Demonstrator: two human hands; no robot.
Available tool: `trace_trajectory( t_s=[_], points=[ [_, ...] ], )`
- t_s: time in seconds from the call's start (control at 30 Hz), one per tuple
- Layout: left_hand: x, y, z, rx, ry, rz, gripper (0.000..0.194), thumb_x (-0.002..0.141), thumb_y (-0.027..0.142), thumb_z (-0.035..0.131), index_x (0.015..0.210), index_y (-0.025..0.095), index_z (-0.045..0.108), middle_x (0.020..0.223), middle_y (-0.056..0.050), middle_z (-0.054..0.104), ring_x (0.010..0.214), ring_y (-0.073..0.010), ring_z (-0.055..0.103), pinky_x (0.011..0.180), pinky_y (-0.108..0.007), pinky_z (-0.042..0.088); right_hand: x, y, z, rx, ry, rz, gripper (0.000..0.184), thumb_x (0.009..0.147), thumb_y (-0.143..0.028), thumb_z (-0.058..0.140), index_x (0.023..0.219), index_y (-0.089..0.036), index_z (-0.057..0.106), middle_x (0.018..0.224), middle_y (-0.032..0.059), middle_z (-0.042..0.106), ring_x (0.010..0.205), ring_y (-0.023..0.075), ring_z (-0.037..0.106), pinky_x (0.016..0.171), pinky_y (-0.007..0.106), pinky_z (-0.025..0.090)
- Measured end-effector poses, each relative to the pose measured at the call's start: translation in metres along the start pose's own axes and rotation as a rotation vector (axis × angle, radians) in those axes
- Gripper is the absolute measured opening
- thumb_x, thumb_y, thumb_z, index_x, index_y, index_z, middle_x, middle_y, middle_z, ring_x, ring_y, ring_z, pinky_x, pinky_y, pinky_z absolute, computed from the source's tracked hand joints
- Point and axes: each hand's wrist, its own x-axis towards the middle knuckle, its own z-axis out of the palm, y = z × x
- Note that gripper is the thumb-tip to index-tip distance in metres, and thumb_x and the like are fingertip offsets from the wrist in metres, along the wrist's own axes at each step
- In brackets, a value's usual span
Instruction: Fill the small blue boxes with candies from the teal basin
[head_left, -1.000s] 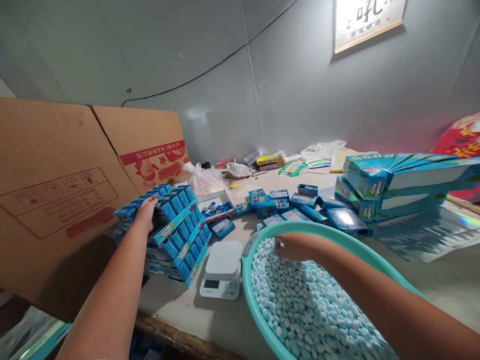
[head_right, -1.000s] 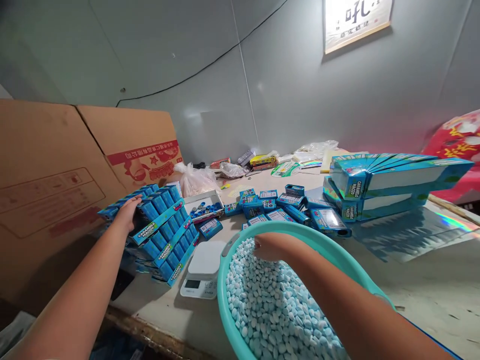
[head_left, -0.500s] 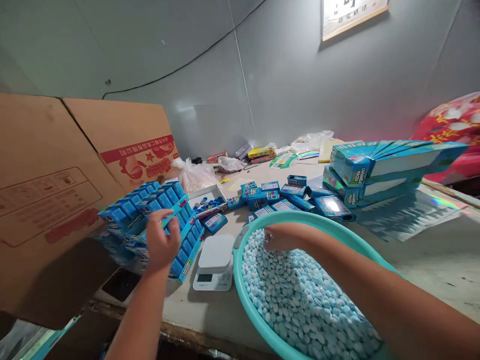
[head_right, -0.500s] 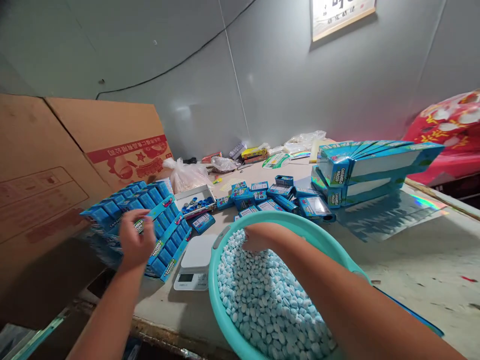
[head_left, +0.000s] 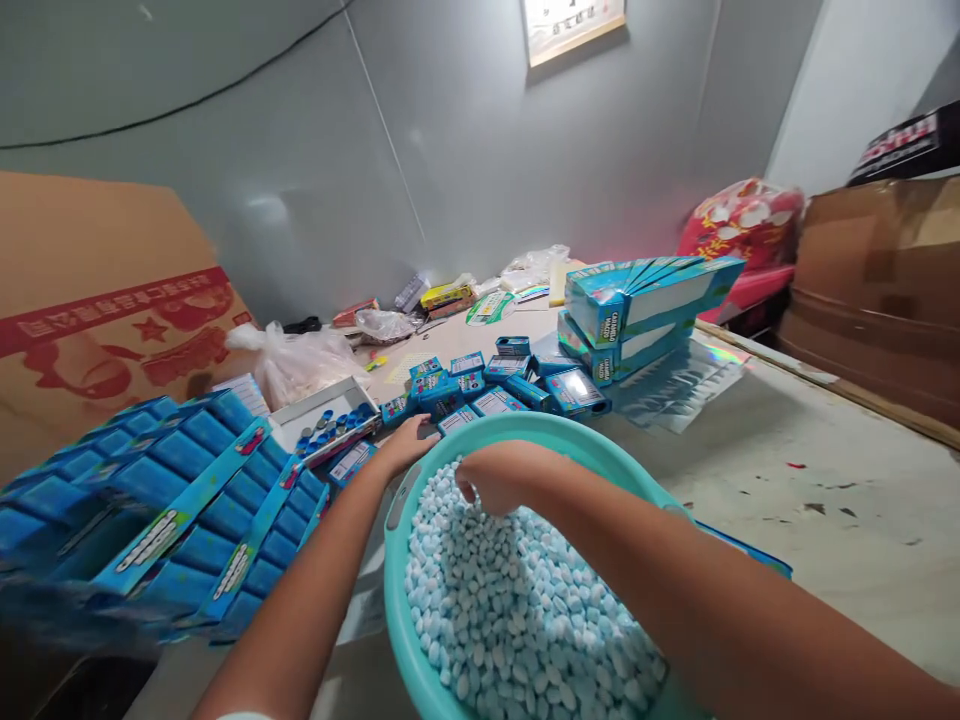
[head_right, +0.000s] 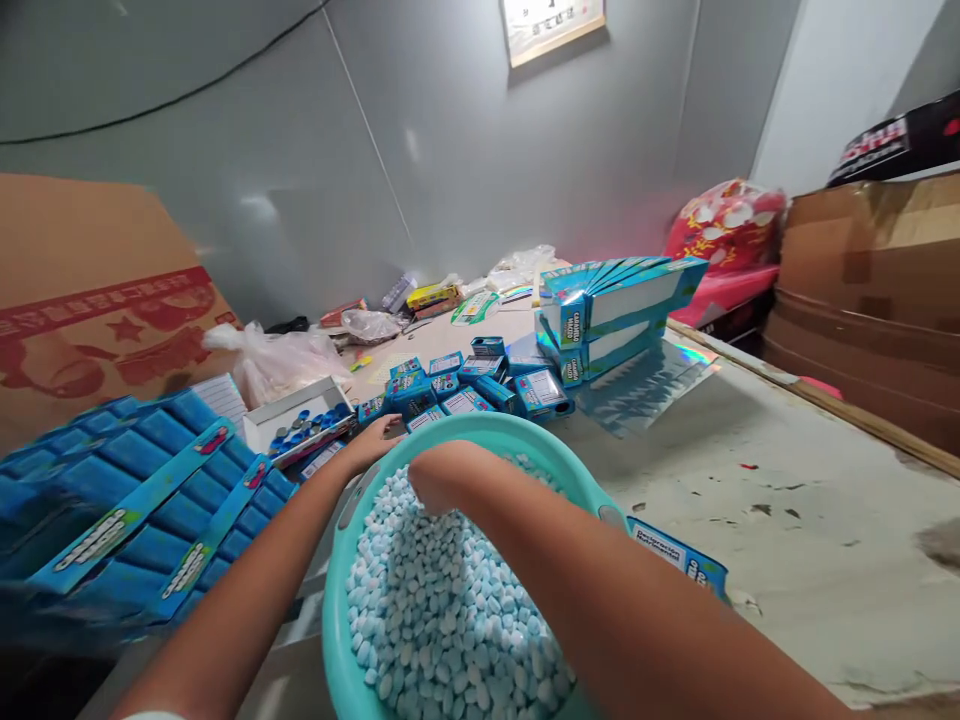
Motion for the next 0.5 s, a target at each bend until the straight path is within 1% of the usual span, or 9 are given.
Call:
trace_trajectory(
  t_s=[0.03,0.1,0.13,0.2,0.27,0.33,0.37,0.43,0.5],
  points=[
    [0.004,0.0,0.001,-0.017,-0.064,0.002,0.07,0.061,0.042,0.079,0.124,0.014,0.064,0.134,-0.018,0.065,0.125,-0.0352,0.061,0.103,-0.043,0.049,0.001,0.001,0.0,0.007,0.035,0.007,0.052,0.066,0.0,0.073,0.116,-0.015,0.074,0.111,0.0141,0.076,0.095,0.0299,0.072,0.083,0.038,0.057],
    [0.009,0.0,0.002,-0.053,-0.179,-0.008,0.072,0.053,0.038,0.083,0.119,0.016,0.068,0.126,-0.015,0.07,0.118,-0.0349,0.065,0.099,-0.04,0.052,0.005,0.002,0.004,0.025,0.129,0.024,0.047,0.074,-0.007,0.069,0.121,-0.014,0.069,0.116,0.0166,0.073,0.101,0.0329,0.07,0.084,0.041,0.058],
    [0.009,0.0,0.003,-0.068,-0.219,-0.02,0.071,0.05,0.036,0.084,0.116,0.017,0.069,0.121,-0.013,0.073,0.113,-0.0344,0.067,0.097,-0.04,0.053,0.008,0.002,0.008,0.035,0.18,0.033,0.046,0.078,-0.01,0.066,0.124,-0.014,0.067,0.12,0.0181,0.071,0.104,0.0343,0.069,0.084,0.043,0.058],
    [0.009,0.002,0.006,-0.087,-0.243,-0.051,0.068,0.046,0.031,0.085,0.111,0.017,0.07,0.113,-0.011,0.075,0.108,-0.0339,0.069,0.095,-0.039,0.054,0.015,0.002,0.019,0.054,0.26,0.049,0.049,0.082,-0.015,0.062,0.131,-0.014,0.061,0.127,0.0208,0.066,0.11,0.0366,0.066,0.084,0.046,0.058],
    [0.008,0.006,0.009,-0.093,-0.218,-0.092,0.063,0.043,0.027,0.086,0.103,0.017,0.072,0.107,-0.01,0.076,0.105,-0.0344,0.069,0.093,-0.04,0.053,0.022,0.004,0.032,0.086,0.334,0.045,0.052,0.082,-0.019,0.062,0.134,-0.015,0.058,0.13,0.021,0.062,0.113,0.0379,0.065,0.083,0.047,0.058],
    [0.006,0.011,0.007,-0.092,-0.177,-0.14,0.052,0.04,0.024,0.086,0.09,0.017,0.073,0.094,-0.009,0.077,0.098,-0.0354,0.069,0.087,-0.04,0.054,0.027,0.008,0.041,0.151,0.409,0.026,0.047,0.083,-0.023,0.06,0.13,-0.018,0.061,0.126,0.0189,0.063,0.11,0.0369,0.065,0.082,0.046,0.058],
    [0.006,0.013,0.003,-0.094,-0.148,-0.165,0.046,0.039,0.024,0.087,0.082,0.016,0.073,0.085,-0.009,0.076,0.094,-0.0357,0.07,0.083,-0.039,0.054,0.029,0.011,0.044,0.19,0.439,0.016,0.042,0.085,-0.024,0.058,0.125,-0.018,0.063,0.123,0.0175,0.065,0.108,0.0358,0.066,0.082,0.046,0.058],
    [0.002,0.018,-0.014,-0.12,-0.057,-0.215,0.04,0.037,0.026,0.09,0.071,0.016,0.07,0.073,-0.008,0.073,0.085,-0.0348,0.07,0.076,-0.039,0.054,0.034,0.019,0.044,0.258,0.46,0.004,0.034,0.087,-0.025,0.056,0.118,-0.019,0.067,0.12,0.0159,0.067,0.107,0.0339,0.067,0.084,0.043,0.057],
    [-0.007,0.024,-0.038,-0.197,0.077,-0.264,0.043,0.039,0.032,0.091,0.073,0.015,0.07,0.072,-0.008,0.072,0.08,-0.0318,0.07,0.07,-0.037,0.053,0.036,0.025,0.04,0.294,0.45,0.004,0.034,0.087,-0.031,0.059,0.116,-0.018,0.07,0.122,0.0168,0.067,0.107,0.0348,0.067,0.085,0.043,0.055]
  ],
)
